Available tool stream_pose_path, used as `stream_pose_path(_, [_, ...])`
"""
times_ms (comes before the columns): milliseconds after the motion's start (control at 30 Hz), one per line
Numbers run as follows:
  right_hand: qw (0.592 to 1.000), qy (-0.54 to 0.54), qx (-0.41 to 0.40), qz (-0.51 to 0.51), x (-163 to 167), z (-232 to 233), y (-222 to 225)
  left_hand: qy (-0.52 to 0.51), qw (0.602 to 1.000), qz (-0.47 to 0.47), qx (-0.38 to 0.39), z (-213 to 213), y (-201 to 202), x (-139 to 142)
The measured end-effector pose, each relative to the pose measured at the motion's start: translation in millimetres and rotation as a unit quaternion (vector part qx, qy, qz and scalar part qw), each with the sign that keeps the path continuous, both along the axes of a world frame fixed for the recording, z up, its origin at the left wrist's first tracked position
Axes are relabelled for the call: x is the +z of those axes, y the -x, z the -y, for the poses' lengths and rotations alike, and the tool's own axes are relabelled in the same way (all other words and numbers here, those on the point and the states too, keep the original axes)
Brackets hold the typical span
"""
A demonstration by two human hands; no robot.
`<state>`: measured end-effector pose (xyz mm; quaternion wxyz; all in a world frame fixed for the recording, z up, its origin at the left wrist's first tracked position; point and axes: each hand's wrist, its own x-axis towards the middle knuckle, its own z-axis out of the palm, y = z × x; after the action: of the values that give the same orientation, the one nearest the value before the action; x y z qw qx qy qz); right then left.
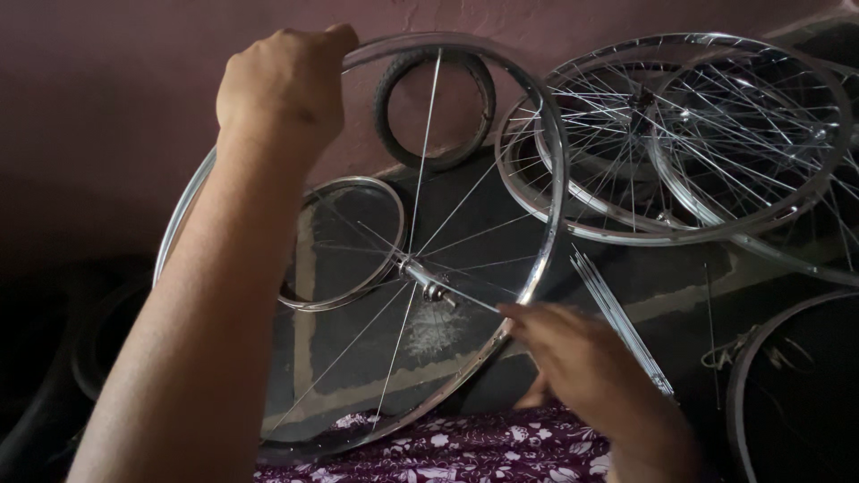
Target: The person inserts bicycle spokes into the hub and rim of a wheel, threading them through the rim holes and adjusting their position. They rotate the wheel to access different sections and continue adding spokes one by one.
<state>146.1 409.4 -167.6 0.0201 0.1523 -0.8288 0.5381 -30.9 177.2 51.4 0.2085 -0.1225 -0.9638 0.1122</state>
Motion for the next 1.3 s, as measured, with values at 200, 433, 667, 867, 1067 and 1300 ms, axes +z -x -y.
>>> stream_pose_path(200, [0.931, -0.262, -0.121, -0.223, -25, 78, 57, -0.006, 1.0, 0.007, 0.025, 4, 4, 2])
stream_pose_path(433, [0.967, 0.005, -0.147, -0.208, -70, 55, 83, -0.001, 1.0, -0.005, 0.001, 2, 2, 1])
stream_pose_path(667, [0.915, 0.054, -0.396, -0.047, -105, -124, 104, -0.002, 1.0, -0.007, -0.011, 0, 0, 2])
stream_pose_path(867, [0.846, -0.251, -0.356, 0.308, -155, -148, 110, 0.004, 1.0, -0.008, -0.007, 6, -12, 2])
stream_pose_path(1067, [0.783, -0.306, -0.372, 0.393, -158, -115, 91, -0.014, 1.0, -0.02, -0.018, 10, -22, 1])
stream_pose_path(1300, [0.77, -0.304, -0.394, 0.399, -148, -108, 82, -0.028, 0.999, -0.025, -0.021, 8, -27, 4])
